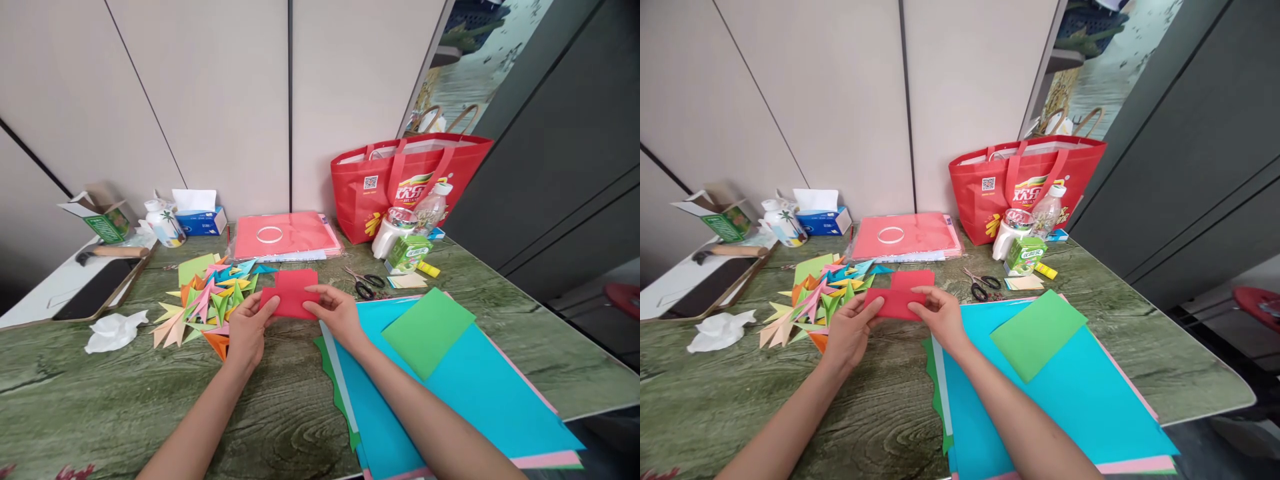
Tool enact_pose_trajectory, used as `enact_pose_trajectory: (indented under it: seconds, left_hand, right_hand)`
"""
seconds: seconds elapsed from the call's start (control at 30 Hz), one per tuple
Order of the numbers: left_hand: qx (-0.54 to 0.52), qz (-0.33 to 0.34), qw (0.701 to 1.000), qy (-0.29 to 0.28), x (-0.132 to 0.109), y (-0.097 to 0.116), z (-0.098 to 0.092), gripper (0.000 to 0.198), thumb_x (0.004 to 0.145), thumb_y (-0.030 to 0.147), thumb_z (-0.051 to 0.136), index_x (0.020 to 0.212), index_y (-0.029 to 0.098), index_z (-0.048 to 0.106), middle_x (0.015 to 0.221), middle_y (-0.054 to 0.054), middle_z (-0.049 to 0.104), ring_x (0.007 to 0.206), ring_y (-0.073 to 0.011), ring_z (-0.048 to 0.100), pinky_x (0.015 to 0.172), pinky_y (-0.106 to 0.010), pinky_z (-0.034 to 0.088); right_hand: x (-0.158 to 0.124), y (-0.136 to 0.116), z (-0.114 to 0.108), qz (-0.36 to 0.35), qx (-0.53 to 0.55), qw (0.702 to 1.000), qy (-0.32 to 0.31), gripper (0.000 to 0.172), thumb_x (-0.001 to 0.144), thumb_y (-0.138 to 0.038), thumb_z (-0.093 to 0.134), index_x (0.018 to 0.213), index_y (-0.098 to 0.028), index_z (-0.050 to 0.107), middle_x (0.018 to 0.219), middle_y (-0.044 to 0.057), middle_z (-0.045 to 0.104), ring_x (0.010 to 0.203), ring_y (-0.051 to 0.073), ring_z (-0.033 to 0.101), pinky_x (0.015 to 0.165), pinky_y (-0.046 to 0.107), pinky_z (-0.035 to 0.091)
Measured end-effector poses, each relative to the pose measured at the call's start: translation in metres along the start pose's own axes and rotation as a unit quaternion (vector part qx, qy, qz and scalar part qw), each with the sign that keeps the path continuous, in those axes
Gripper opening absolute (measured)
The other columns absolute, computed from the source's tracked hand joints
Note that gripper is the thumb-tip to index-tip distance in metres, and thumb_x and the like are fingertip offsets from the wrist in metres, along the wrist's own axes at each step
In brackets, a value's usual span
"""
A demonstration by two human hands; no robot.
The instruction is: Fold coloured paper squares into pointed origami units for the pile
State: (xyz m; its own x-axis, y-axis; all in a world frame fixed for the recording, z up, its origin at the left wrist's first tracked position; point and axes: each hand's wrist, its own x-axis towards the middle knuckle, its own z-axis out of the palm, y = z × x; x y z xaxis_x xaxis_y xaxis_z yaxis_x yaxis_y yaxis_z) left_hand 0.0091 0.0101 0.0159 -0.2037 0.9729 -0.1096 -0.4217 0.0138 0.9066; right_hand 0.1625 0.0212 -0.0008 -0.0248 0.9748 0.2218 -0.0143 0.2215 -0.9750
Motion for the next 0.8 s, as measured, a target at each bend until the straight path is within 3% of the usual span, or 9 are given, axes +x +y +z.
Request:
enact_pose_trajectory:
  seconds: [0.53,0.8]
  left_hand:
    - [-0.044,0.017,0.999,-0.001,0.0016,0.0009,0.0006,0.026,0.05,0.019,0.076,0.075,0.015,0.068,0.072,-0.003,0.07,0.064,-0.0131,0.062,0.06,-0.022,0.049]
    - [-0.047,0.028,0.998,0.036,0.0039,0.0004,-0.0005,0.022,0.053,0.023,0.075,0.072,0.015,0.07,0.073,-0.004,0.069,0.061,-0.0116,0.06,0.056,-0.021,0.046]
  right_hand:
    - [0.0009,0.0034,-0.0016,0.005,0.012,1.0,-0.002,0.027,0.063,-0.03,0.066,0.086,-0.016,0.063,0.05,-0.005,0.045,0.046,0.007,0.036,0.043,0.02,0.028]
    - [0.0016,0.0042,-0.0019,0.001,0.005,1.0,-0.001,0.028,0.062,-0.031,0.066,0.086,-0.016,0.063,0.052,-0.004,0.047,0.047,0.008,0.037,0.044,0.02,0.029]
